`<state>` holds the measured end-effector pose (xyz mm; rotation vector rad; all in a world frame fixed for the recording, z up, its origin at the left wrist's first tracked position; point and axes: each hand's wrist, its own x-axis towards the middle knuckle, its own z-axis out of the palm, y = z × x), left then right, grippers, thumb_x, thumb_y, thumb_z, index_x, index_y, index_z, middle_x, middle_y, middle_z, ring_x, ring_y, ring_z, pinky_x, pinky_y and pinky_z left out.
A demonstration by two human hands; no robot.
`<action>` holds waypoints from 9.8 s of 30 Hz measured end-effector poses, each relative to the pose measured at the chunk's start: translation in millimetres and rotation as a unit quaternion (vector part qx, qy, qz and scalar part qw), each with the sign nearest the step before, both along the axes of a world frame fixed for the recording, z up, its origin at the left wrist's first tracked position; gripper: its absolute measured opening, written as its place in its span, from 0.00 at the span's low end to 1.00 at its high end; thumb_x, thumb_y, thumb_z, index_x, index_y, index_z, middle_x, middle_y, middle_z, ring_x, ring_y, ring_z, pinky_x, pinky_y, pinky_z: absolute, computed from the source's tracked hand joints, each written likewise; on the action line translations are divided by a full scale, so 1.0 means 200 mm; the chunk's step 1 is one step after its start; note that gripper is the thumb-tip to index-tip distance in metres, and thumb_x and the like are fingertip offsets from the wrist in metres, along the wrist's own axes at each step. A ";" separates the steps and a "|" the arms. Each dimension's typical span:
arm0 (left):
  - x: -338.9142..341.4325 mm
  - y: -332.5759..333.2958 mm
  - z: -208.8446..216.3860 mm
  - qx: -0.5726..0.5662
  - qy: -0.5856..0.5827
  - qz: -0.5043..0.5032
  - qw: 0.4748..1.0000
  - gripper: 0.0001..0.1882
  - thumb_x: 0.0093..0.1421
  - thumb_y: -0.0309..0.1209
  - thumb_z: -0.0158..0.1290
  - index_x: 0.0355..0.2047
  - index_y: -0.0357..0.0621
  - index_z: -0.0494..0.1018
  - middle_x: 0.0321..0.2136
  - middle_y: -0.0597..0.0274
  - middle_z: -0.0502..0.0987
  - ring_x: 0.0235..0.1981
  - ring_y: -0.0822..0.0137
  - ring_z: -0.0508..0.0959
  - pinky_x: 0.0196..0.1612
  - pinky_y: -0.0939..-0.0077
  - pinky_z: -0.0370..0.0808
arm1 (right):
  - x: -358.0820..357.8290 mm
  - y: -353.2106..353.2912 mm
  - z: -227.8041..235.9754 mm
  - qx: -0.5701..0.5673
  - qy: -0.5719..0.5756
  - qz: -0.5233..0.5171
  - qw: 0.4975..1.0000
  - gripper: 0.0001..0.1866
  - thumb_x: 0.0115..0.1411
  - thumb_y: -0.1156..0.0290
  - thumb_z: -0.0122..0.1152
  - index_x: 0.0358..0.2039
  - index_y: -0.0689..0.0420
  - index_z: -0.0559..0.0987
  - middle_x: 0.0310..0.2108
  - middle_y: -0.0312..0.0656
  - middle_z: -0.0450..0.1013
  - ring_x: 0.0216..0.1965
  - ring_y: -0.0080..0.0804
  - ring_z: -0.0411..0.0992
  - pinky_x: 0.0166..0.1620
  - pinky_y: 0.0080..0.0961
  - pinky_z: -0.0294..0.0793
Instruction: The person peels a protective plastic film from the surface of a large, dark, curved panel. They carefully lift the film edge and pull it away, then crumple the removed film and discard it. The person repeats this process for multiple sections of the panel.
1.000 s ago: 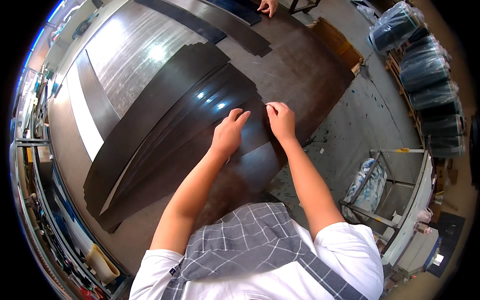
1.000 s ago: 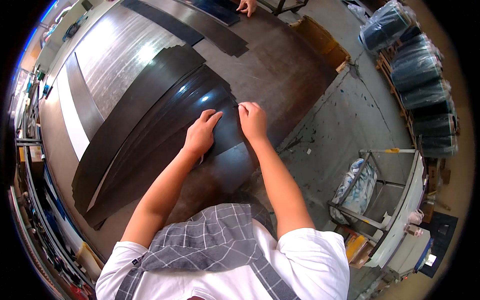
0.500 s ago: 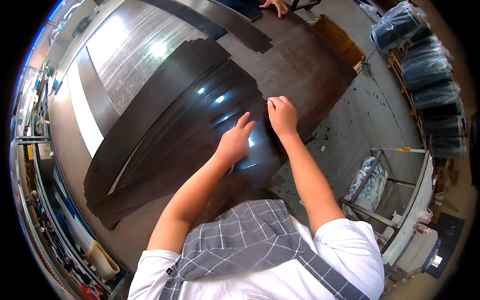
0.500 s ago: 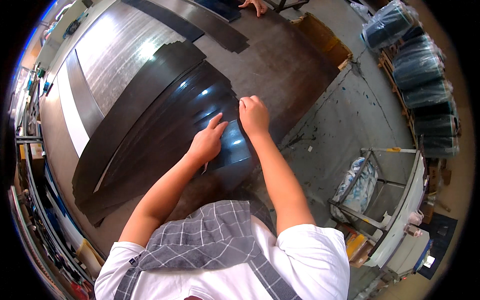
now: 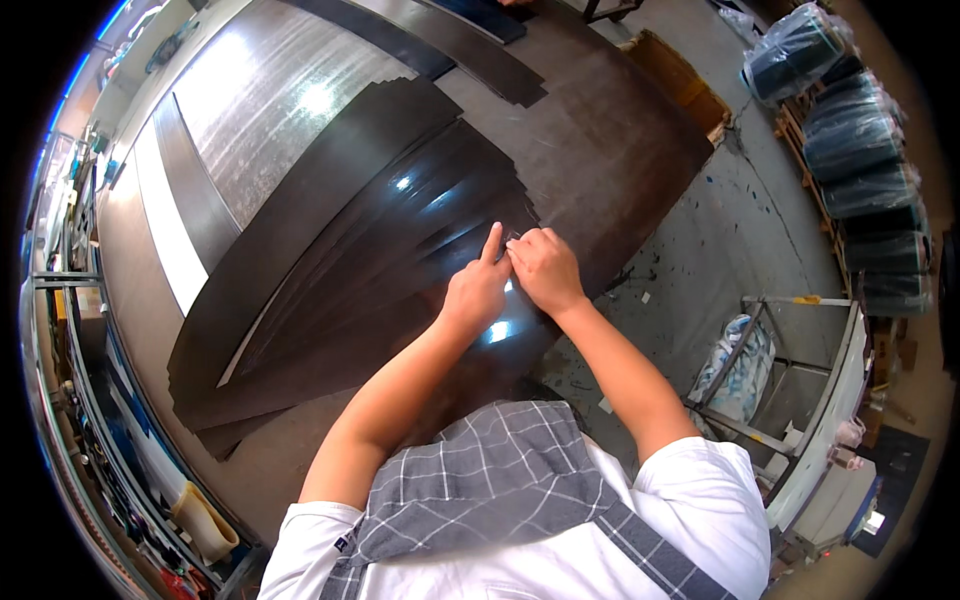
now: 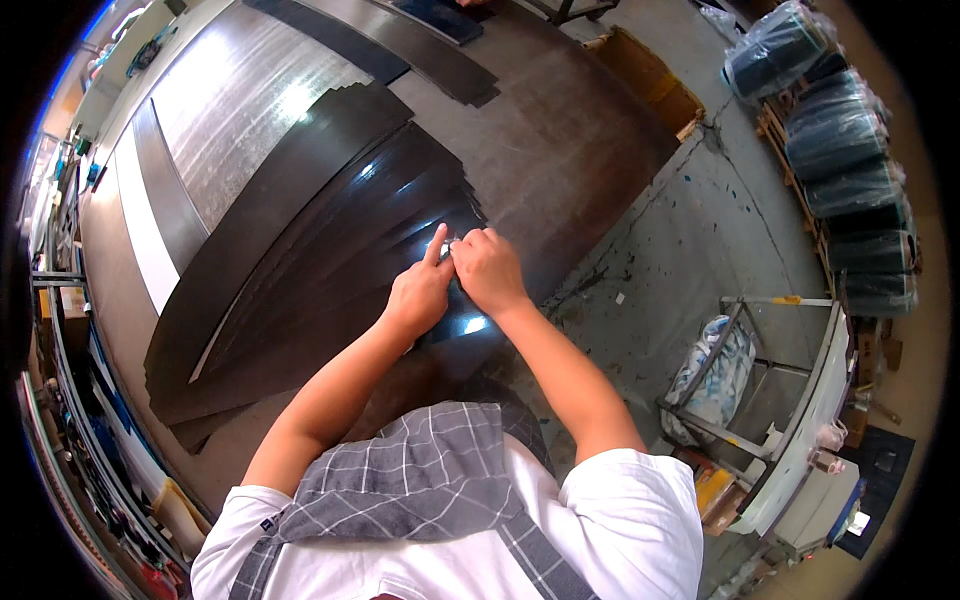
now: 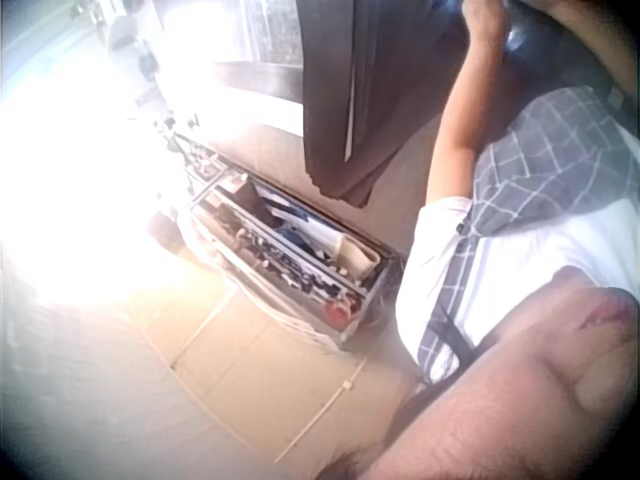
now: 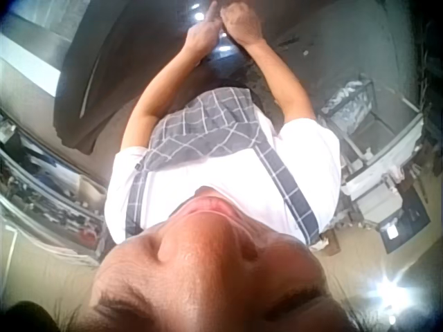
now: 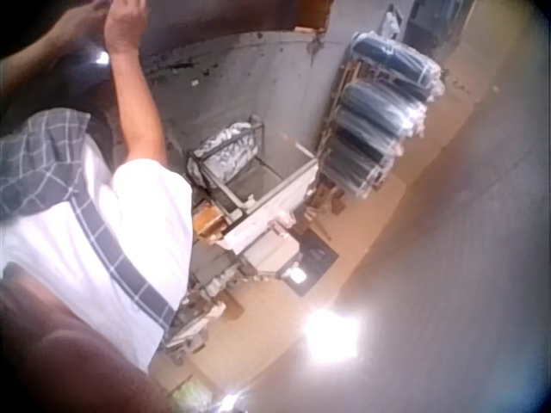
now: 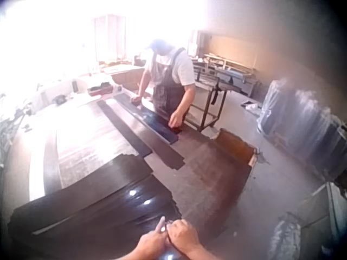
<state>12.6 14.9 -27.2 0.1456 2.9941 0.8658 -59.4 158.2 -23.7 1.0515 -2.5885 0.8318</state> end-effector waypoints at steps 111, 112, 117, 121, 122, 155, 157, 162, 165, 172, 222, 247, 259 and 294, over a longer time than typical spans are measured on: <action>-0.11 -0.23 0.01 0.008 0.038 -0.055 0.998 0.19 0.56 0.25 0.53 0.49 0.50 0.80 0.66 0.53 0.65 0.45 0.55 0.80 0.45 0.61 0.79 | -0.17 -0.06 0.00 -0.058 0.047 -0.177 0.981 0.03 0.58 0.71 0.61 0.31 0.53 0.81 0.31 0.40 0.75 0.37 0.42 0.74 0.40 0.39 0.74; -0.10 -0.23 0.00 0.011 0.034 -0.055 0.998 0.20 0.56 0.25 0.53 0.49 0.50 0.80 0.66 0.52 0.65 0.45 0.55 0.80 0.46 0.60 0.79 | -0.18 -0.04 0.00 0.037 0.087 -0.151 0.984 0.03 0.58 0.70 0.61 0.28 0.53 0.79 0.29 0.40 0.74 0.35 0.42 0.73 0.40 0.40 0.73; -0.09 -0.21 0.02 0.003 0.003 -0.057 0.998 0.21 0.56 0.25 0.52 0.50 0.53 0.80 0.66 0.49 0.64 0.45 0.53 0.80 0.46 0.60 0.79 | -0.08 -0.06 0.02 -0.011 0.049 -0.065 0.997 0.08 0.60 0.69 0.56 0.23 0.52 0.74 0.25 0.39 0.70 0.32 0.42 0.71 0.37 0.41 0.71; -0.08 -0.19 0.00 0.009 0.002 -0.060 0.998 0.21 0.55 0.25 0.52 0.49 0.55 0.80 0.66 0.48 0.64 0.45 0.52 0.80 0.45 0.59 0.79 | -0.08 -0.04 -0.01 0.051 0.091 -0.067 0.992 0.09 0.60 0.68 0.58 0.23 0.53 0.74 0.27 0.39 0.71 0.33 0.42 0.71 0.37 0.41 0.71; -0.08 -0.19 0.01 0.006 -0.008 -0.059 0.998 0.20 0.55 0.25 0.51 0.49 0.55 0.80 0.66 0.48 0.64 0.44 0.52 0.81 0.45 0.59 0.79 | -0.01 -0.06 -0.01 0.002 0.071 -0.017 0.997 0.07 0.60 0.68 0.57 0.24 0.53 0.75 0.27 0.39 0.70 0.33 0.42 0.71 0.37 0.41 0.71; -0.10 -0.17 0.10 -0.047 -0.026 -0.052 0.997 0.28 0.51 0.21 0.52 0.55 0.51 0.75 0.68 0.46 0.59 0.38 0.47 0.82 0.38 0.56 0.80 | -0.17 -0.07 0.02 -0.023 0.083 -0.110 0.990 0.08 0.58 0.70 0.58 0.22 0.52 0.75 0.28 0.40 0.72 0.34 0.43 0.72 0.36 0.39 0.73; -0.12 -0.18 0.11 -0.065 -0.067 -0.069 0.993 0.32 0.52 0.20 0.51 0.59 0.54 0.72 0.69 0.49 0.57 0.40 0.48 0.82 0.41 0.56 0.80 | -0.07 -0.07 0.01 0.044 0.084 0.012 0.995 0.07 0.59 0.70 0.58 0.24 0.53 0.77 0.29 0.40 0.73 0.35 0.44 0.73 0.38 0.39 0.74; -0.12 -0.15 0.14 -0.061 -0.086 -0.101 0.989 0.38 0.50 0.18 0.51 0.65 0.40 0.63 0.68 0.48 0.58 0.44 0.50 0.81 0.49 0.59 0.78 | -0.20 -0.07 0.02 -0.255 -0.305 -0.109 0.911 0.11 0.66 0.69 0.52 0.33 0.62 0.78 0.28 0.48 0.79 0.31 0.44 0.79 0.37 0.37 0.77; -0.11 -0.15 -0.03 0.214 0.090 -0.054 0.971 0.40 0.47 0.13 0.50 0.64 0.38 0.63 0.66 0.51 0.62 0.50 0.56 0.79 0.57 0.65 0.73 | -0.28 -0.05 -0.08 -0.103 -0.309 -0.118 0.938 0.13 0.65 0.63 0.53 0.34 0.60 0.78 0.28 0.49 0.79 0.31 0.46 0.78 0.38 0.38 0.76; -0.12 -0.22 0.04 0.291 0.097 0.225 0.925 0.19 0.52 0.15 0.51 0.44 0.42 0.70 0.39 0.59 0.77 0.41 0.53 0.79 0.44 0.64 0.77 | -0.30 -0.02 -0.04 -0.036 -0.324 -0.105 0.940 0.13 0.63 0.62 0.54 0.32 0.59 0.79 0.28 0.48 0.78 0.34 0.50 0.77 0.40 0.42 0.75; -0.19 -0.30 0.04 -0.015 0.018 0.048 0.999 0.20 0.56 0.26 0.51 0.49 0.53 0.80 0.65 0.46 0.64 0.39 0.48 0.82 0.42 0.59 0.80 | -0.30 -0.24 -0.03 0.051 0.093 -0.008 0.994 0.07 0.58 0.68 0.57 0.23 0.51 0.76 0.28 0.41 0.72 0.34 0.42 0.73 0.38 0.40 0.73; -0.17 -0.20 -0.05 0.140 0.143 0.168 0.965 0.12 0.50 0.20 0.55 0.37 0.45 0.73 0.33 0.53 0.77 0.35 0.45 0.79 0.36 0.56 0.76 | -0.33 -0.04 -0.05 -0.124 -0.421 -0.060 0.896 0.10 0.60 0.66 0.61 0.33 0.61 0.81 0.27 0.45 0.79 0.30 0.35 0.79 0.36 0.31 0.75; -0.02 -0.08 0.08 0.000 -0.047 0.037 0.998 0.27 0.56 0.23 0.51 0.59 0.46 0.69 0.66 0.46 0.61 0.41 0.43 0.81 0.44 0.54 0.79 | -0.33 -0.07 -0.05 -0.070 -0.012 -0.177 0.982 0.06 0.59 0.67 0.61 0.28 0.54 0.81 0.30 0.43 0.76 0.36 0.47 0.75 0.40 0.41 0.75; -0.18 -0.34 0.01 0.589 0.159 0.345 0.713 0.12 0.55 0.15 0.56 0.34 0.45 0.69 0.27 0.72 0.72 0.29 0.78 0.72 0.33 0.83 0.70 | -0.17 -0.10 0.23 0.001 0.047 -0.036 0.998 0.34 0.63 0.46 0.57 0.61 0.57 0.68 0.59 0.50 0.67 0.66 0.51 0.59 0.68 0.63 0.47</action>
